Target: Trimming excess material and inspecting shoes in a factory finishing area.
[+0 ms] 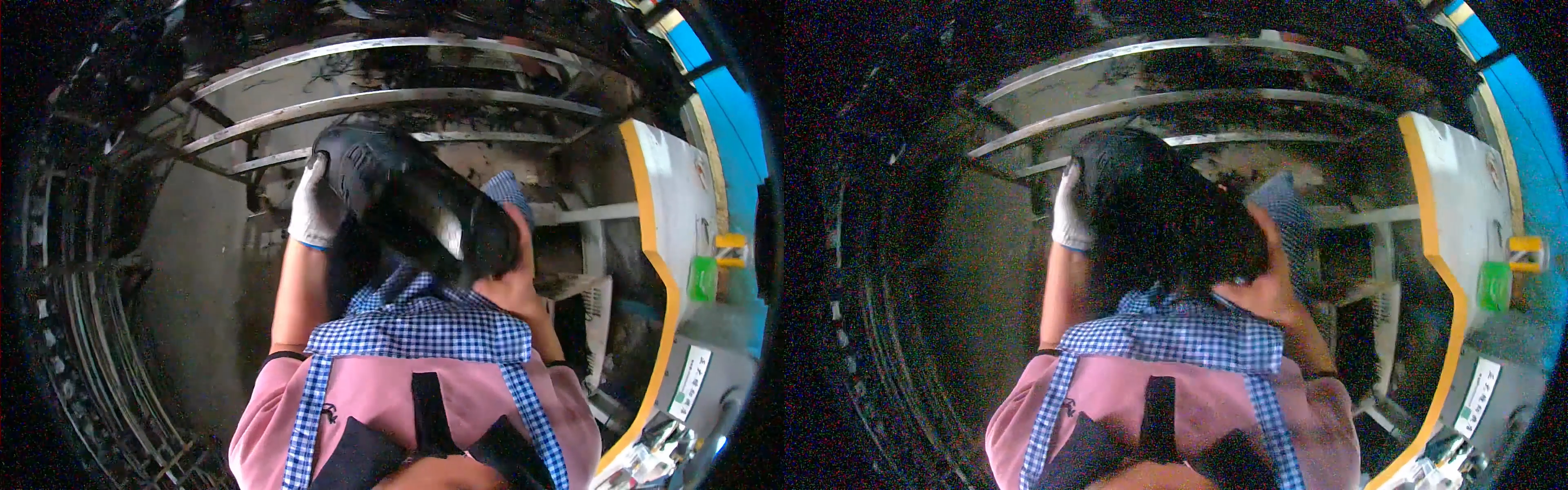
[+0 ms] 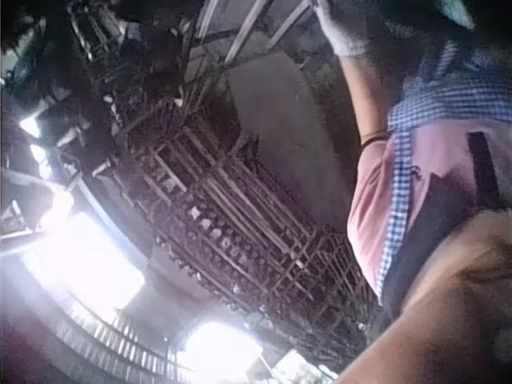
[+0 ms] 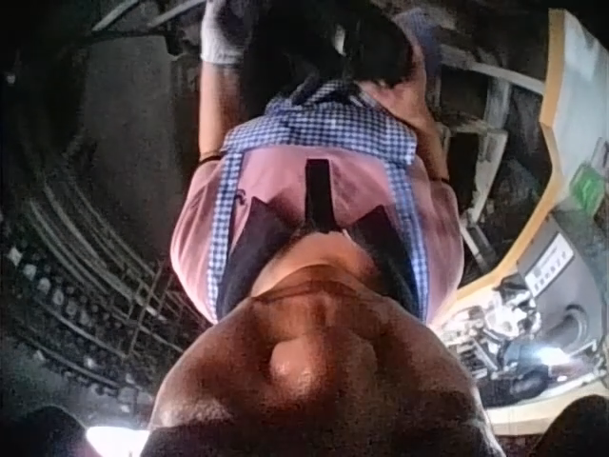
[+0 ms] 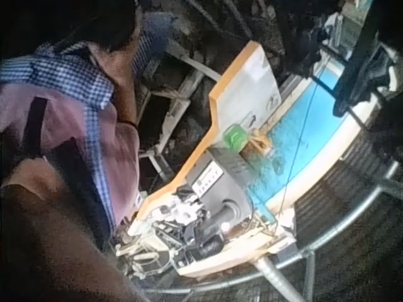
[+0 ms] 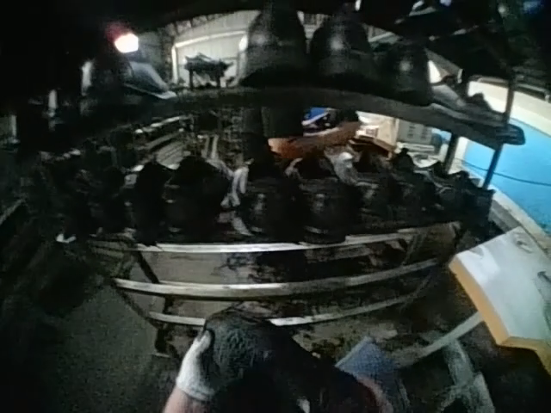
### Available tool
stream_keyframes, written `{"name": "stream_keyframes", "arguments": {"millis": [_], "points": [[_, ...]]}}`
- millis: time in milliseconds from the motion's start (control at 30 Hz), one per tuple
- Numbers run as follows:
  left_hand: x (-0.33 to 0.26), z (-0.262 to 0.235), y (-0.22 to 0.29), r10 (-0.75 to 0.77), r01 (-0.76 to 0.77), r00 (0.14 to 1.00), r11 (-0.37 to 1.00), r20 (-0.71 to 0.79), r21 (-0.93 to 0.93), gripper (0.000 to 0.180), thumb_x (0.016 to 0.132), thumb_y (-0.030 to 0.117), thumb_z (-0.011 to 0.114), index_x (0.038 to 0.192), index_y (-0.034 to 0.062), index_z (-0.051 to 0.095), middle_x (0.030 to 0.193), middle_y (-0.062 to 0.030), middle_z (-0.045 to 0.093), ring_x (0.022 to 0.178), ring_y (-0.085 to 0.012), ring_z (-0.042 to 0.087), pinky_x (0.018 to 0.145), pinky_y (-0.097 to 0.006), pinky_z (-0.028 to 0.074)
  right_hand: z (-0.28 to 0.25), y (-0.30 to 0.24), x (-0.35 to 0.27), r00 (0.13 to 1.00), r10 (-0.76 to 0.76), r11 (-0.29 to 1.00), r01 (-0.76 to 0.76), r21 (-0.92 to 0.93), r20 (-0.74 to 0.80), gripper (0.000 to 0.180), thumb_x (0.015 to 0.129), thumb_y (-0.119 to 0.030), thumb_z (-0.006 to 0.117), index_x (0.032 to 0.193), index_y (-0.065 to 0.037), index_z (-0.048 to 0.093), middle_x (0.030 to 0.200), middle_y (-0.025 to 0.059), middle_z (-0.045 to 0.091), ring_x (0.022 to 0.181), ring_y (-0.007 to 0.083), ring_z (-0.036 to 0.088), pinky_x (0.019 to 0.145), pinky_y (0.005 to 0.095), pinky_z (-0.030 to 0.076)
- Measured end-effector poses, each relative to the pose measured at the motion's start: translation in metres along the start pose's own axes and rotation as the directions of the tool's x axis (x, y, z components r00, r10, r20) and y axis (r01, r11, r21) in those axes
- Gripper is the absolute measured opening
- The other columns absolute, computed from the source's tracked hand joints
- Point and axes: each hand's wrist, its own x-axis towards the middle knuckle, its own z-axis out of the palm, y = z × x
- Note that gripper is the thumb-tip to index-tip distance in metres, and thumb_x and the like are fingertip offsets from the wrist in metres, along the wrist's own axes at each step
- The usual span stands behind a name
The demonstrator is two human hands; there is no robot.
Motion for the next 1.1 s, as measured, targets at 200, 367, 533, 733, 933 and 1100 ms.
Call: {"name": "stream_keyframes", "arguments": {"millis": [200,367,533,733,933,1100], "points": [[-0.011,-0.042,-0.030,-0.239,0.255,0.967,0.936,-0.093,0.244,0.048,0.091,0.034,0.046,0.131,0.0085,0.037,0.126,-0.0099,0.048,0.114,-0.0224,0.046,0.095,-0.037,0.038,-0.013,0.003,0.033,0.938,0.275,0.912,-0.184,0.368,-0.211,0.078,0.062,-0.015,0.078,0.127,-0.001,0.038,0.117,0.0105,0.053,0.108,0.0204,0.050,0.094,0.0333,0.038],[-0.011,-0.054,-0.043,-0.352,0.372,0.928,0.903,-0.124,0.217,0.048,0.092,0.042,0.042,0.127,0.0084,0.040,0.127,-0.0100,0.048,0.114,-0.0249,0.046,0.096,-0.039,0.036,-0.023,0.011,0.039,0.911,0.336,0.914,-0.254,0.316,-0.240,0.065,0.066,-0.017,0.077,0.120,-0.001,0.046,0.104,0.0061,0.059,0.093,0.0159,0.055,0.083,0.0303,0.044],[-0.009,-0.054,-0.051,-0.402,0.409,0.912,0.891,-0.079,0.199,0.045,0.093,0.042,0.040,0.125,0.0116,0.042,0.125,-0.0091,0.049,0.114,-0.0248,0.048,0.093,-0.038,0.040,-0.028,-0.008,0.046,0.899,0.369,0.853,-0.228,0.469,-0.235,0.062,0.068,-0.011,0.074,0.121,-0.002,0.044,0.104,0.0063,0.058,0.094,0.0149,0.056,0.082,0.0278,0.046],[-0.025,0.006,-0.030,0.260,-0.251,0.957,0.505,0.132,0.826,0.044,0.088,0.014,0.050,0.130,0.0083,0.038,0.127,-0.0116,0.047,0.121,-0.0221,0.042,0.100,-0.031,0.034,-0.020,-0.019,0.049,0.974,0.202,0.968,-0.182,0.174,-0.100,0.070,0.063,-0.016,0.076,0.122,-0.002,0.042,0.105,0.0082,0.058,0.091,0.0164,0.058,0.079,0.0280,0.047],[-0.036,0.026,-0.010,-0.069,-0.471,0.831,0.440,0.552,0.765,0.035,0.082,0.011,0.062,0.114,0.0011,0.053,0.107,-0.0080,0.057,0.099,-0.0167,0.054,0.089,-0.029,0.043,-0.004,-0.015,0.058,0.998,0.013,0.938,0.012,-0.347,0.069,0.070,0.062,-0.017,0.080,0.122,-0.006,0.046,0.071,0.0038,0.057,0.057,0.0079,0.051,0.054,0.0221,0.042],[-0.040,0.040,-0.028,0.003,-0.196,0.907,0.888,0.420,0.416,0.027,0.088,0.018,0.057,0.110,0.0025,0.053,0.096,-0.0036,0.060,0.086,-0.0118,0.053,0.074,-0.026,0.045,-0.002,-0.010,0.063,0.998,-0.047,0.949,0.060,-0.309,0.051,0.043,0.069,-0.009,0.074,0.109,-0.008,0.059,0.069,0.0030,0.055,0.051,0.0086,0.046,0.047,0.0223,0.038]]}}
